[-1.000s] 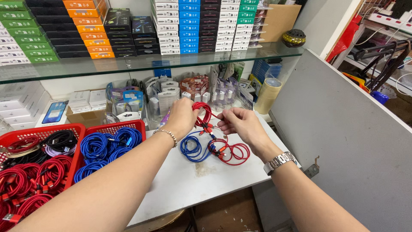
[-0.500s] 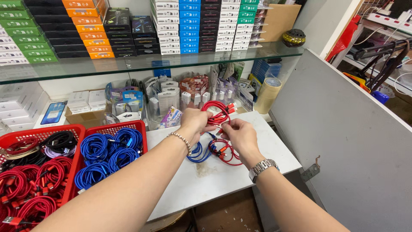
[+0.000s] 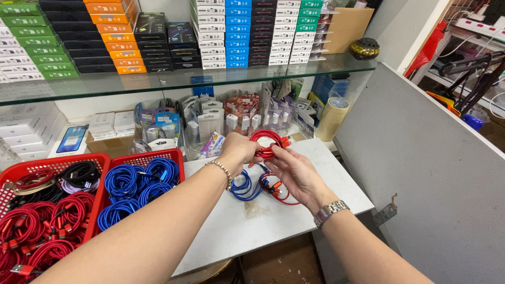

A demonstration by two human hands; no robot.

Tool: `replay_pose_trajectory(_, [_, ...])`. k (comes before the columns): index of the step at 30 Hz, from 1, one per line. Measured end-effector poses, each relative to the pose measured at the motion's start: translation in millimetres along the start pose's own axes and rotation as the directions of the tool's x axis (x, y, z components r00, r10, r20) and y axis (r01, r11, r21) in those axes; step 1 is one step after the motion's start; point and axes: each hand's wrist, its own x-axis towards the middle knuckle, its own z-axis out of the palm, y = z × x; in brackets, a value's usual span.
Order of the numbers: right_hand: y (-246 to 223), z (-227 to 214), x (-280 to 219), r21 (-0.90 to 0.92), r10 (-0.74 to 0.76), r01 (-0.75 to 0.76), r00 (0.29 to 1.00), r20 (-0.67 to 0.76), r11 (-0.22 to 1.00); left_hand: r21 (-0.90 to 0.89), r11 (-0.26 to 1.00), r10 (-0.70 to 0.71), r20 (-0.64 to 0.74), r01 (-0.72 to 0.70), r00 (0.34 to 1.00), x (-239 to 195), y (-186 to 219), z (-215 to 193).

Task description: The person untangles and coils red and blue USB cables on a white table, then places them into red plastic baskets. The person handles each cable individually, straightens it, wraps it into a loop, and deposits it into the appropriate basket.

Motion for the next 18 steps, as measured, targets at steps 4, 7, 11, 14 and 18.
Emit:
replay_pose_trajectory(4, [6, -2, 18, -0.117, 0.004, -0.025, 0.984, -0.179, 0.993, -0.054, 0.996, -0.057, 0.144, 0.065, 0.988, 3, -7, 2])
replay_pose_trajectory(7, [4, -11, 29, -0.188, 0.021, -0.055, 0.985, -0.174, 0.981, -0.099, 0.988, -0.092, 0.208, 0.115, 0.974, 10, -14, -2])
replay_pose_trajectory(11, [-4, -14, 33, -0.132, 0.120, -0.134, 0.987, -0.105, 0.982, -0.220, 0.935, -0.205, 0.308, 0.279, 0.929, 20, -21, -10])
replay_pose_trajectory(14, [-9, -13, 25, -0.065, 0.245, -0.246, 0.969, -0.016, 0.967, -0.225, 0.875, -0.312, 0.413, 0.428, 0.856, 25, -23, -24])
replay_pose_trajectory(18, [-8, -11, 10, 0.012, 0.282, -0.285, 0.954, 0.097, 0.959, -0.083, 0.942, -0.271, 0.377, 0.324, 0.886, 25, -18, -22])
